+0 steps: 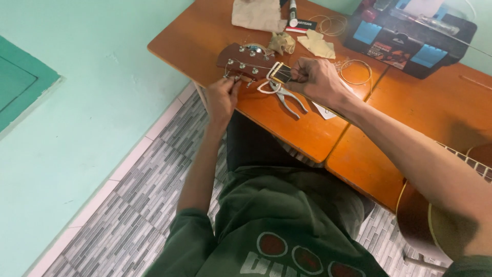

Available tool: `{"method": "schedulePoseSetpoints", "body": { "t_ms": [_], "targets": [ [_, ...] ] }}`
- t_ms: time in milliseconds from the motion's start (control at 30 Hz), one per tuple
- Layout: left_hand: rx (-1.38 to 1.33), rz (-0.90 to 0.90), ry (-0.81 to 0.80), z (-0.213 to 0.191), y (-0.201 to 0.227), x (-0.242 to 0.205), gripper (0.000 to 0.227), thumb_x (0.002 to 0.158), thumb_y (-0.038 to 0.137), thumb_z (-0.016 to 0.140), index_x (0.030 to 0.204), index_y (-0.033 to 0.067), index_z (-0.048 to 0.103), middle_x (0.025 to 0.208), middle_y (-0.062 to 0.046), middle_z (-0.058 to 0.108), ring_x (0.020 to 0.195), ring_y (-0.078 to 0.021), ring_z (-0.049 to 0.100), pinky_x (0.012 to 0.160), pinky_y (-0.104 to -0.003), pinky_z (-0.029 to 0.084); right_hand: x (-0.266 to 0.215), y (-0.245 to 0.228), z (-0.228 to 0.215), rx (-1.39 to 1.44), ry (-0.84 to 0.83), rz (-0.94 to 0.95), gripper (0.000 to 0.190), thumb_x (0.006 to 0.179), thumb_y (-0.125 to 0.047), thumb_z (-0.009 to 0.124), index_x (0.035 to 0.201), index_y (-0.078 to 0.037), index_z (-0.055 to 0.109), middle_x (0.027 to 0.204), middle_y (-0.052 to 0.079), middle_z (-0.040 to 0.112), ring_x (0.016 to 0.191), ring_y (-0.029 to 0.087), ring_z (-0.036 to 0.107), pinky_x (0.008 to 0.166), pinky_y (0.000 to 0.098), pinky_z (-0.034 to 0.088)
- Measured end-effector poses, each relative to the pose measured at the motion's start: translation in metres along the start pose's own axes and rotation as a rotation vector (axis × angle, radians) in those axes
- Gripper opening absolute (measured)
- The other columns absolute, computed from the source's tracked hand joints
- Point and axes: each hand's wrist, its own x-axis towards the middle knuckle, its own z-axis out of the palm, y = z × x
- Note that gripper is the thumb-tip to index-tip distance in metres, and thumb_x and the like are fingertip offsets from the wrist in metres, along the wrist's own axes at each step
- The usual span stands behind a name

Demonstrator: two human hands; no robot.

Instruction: Restringing an acoustic guitar by threading a new string through the tuning peg and winding it manually.

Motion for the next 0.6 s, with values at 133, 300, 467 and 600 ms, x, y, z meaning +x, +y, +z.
{"method": "schedulePoseSetpoints", "body": {
  "t_ms": [133, 300, 467, 600],
  "targets": [
    [0.143, 0.141, 0.089, 0.013, -0.025, -0.007, 0.022, 0.104, 0.028, 0.066, 0.095, 0.0142, 0.08, 0.073, -0.005, 0.069, 0.061, -0.0186, 0.067, 0.055, -0.023, 0.05, 0.0, -0.008, -0.002, 0.002, 0.005, 0.0, 0.03, 0.078, -0.04, 0.087, 0.087, -0.022, 0.063, 0.061, -0.009, 0.056, 0.068, 0.016, 0.063, 0.079, 0.0322, 0.05],
    [-1.011, -0.939, -0.224, -0.017, 0.021, 0.0, 0.073, 0.09, 0.064, 0.069, 0.12, -0.002, 0.068, 0.095, -0.008, 0.074, 0.073, -0.0049, 0.064, 0.066, -0.013, 0.053, -0.002, -0.009, -0.002, -0.005, -0.001, 0.013, 0.031, 0.078, -0.04, 0.086, 0.087, -0.022, 0.062, 0.062, -0.007, 0.056, 0.069, 0.017, 0.063, 0.079, 0.034, 0.051],
    [-0.506, -0.51, -0.007, -0.001, 0.007, 0.007, 0.026, 0.094, 0.027, 0.078, 0.086, 0.0031, 0.073, 0.069, -0.011, 0.067, 0.057, -0.0109, 0.062, 0.052, -0.019, 0.046, -0.003, -0.009, -0.005, -0.012, -0.009, 0.005, 0.032, 0.079, -0.04, 0.086, 0.088, -0.021, 0.063, 0.062, -0.004, 0.057, 0.07, 0.021, 0.064, 0.08, 0.0365, 0.05],
    [0.155, 0.073, 0.082, 0.021, -0.037, -0.012, 0.03, 0.107, 0.037, 0.062, 0.098, 0.0145, 0.079, 0.081, -0.006, 0.074, 0.062, -0.0191, 0.07, 0.048, -0.025, 0.052, 0.0, 0.009, 0.003, -0.007, -0.003, -0.028, 0.033, 0.079, -0.039, 0.086, 0.089, -0.018, 0.062, 0.063, -0.002, 0.056, 0.07, 0.021, 0.062, 0.079, 0.0372, 0.05]
  ]
}}
